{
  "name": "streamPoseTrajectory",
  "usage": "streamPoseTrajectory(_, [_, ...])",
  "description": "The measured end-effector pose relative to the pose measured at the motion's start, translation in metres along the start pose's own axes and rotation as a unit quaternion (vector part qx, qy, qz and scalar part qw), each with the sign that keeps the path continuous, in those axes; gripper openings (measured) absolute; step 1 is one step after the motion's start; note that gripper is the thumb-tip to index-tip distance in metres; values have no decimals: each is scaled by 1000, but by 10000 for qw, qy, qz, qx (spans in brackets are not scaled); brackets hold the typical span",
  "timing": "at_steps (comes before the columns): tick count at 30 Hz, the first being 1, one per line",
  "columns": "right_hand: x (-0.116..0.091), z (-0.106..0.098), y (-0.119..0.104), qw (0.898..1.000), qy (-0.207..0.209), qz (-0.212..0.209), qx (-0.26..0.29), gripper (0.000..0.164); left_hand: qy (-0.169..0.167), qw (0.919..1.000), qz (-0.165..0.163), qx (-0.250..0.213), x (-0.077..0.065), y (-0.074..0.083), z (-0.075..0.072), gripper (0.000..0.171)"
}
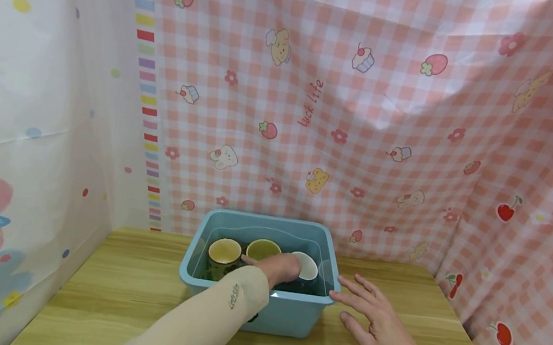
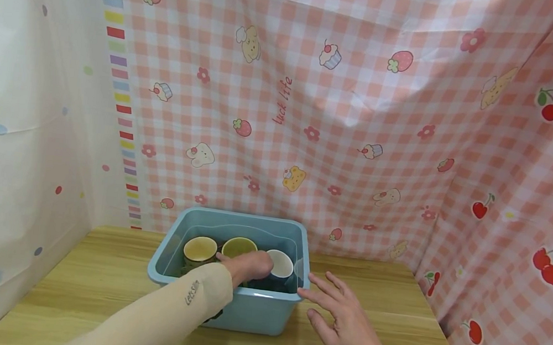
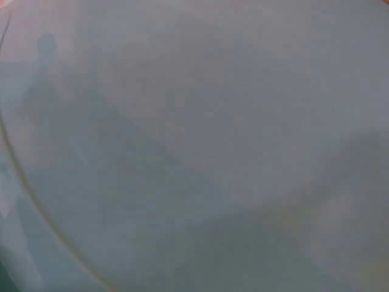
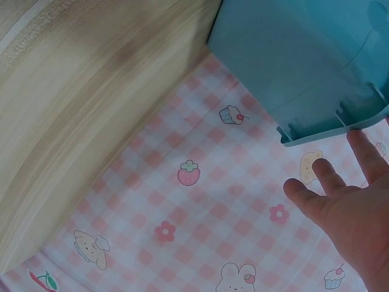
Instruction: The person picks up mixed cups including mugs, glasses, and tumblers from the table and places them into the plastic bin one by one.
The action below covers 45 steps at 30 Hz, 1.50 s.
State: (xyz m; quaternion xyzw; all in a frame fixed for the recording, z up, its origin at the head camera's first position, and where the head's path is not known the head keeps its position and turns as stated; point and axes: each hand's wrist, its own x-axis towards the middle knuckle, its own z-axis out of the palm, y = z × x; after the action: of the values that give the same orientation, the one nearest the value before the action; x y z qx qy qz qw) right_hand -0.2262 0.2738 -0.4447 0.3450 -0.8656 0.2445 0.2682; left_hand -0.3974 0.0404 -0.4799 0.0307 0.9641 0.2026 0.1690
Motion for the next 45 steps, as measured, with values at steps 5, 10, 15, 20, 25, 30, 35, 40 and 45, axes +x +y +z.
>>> streamPoseTrajectory(5, [0,-1,0,10000,-8,0,13,51,-56,9999,74,40,10,-2,1,45])
streamPoseTrajectory(10, [-1,-1,-1,9999,-54,111,-19,49,-83,9995,233,199,-1,-1,-6,47])
streamPoseTrajectory(15, [-2,-1,-1,9998,-92,158,-45,55,-113,9991,230,350,-5,0,-6,42])
streamPoseTrajectory(20, [-2,-1,-1,9998,-80,166,-20,58,-98,9994,73,333,-5,2,-4,37])
streamPoseTrajectory(25, [-1,-1,0,9999,-52,102,-5,60,-158,9995,88,245,-42,13,-22,38])
streamPoseTrajectory(30, [-1,0,0,10000,-20,31,-13,60,-125,9997,119,159,-69,18,-35,34])
streamPoseTrajectory(35, [-1,0,-1,10000,6,-1,11,58,-23,9999,108,-1,-91,22,-43,30])
streamPoseTrajectory(40, [-1,0,-2,10000,-16,63,-48,57,57,9998,173,-82,-109,25,-51,35])
streamPoseTrajectory(45, [-1,0,-2,9999,-44,109,-40,54,109,9997,234,-16,-110,25,-53,38])
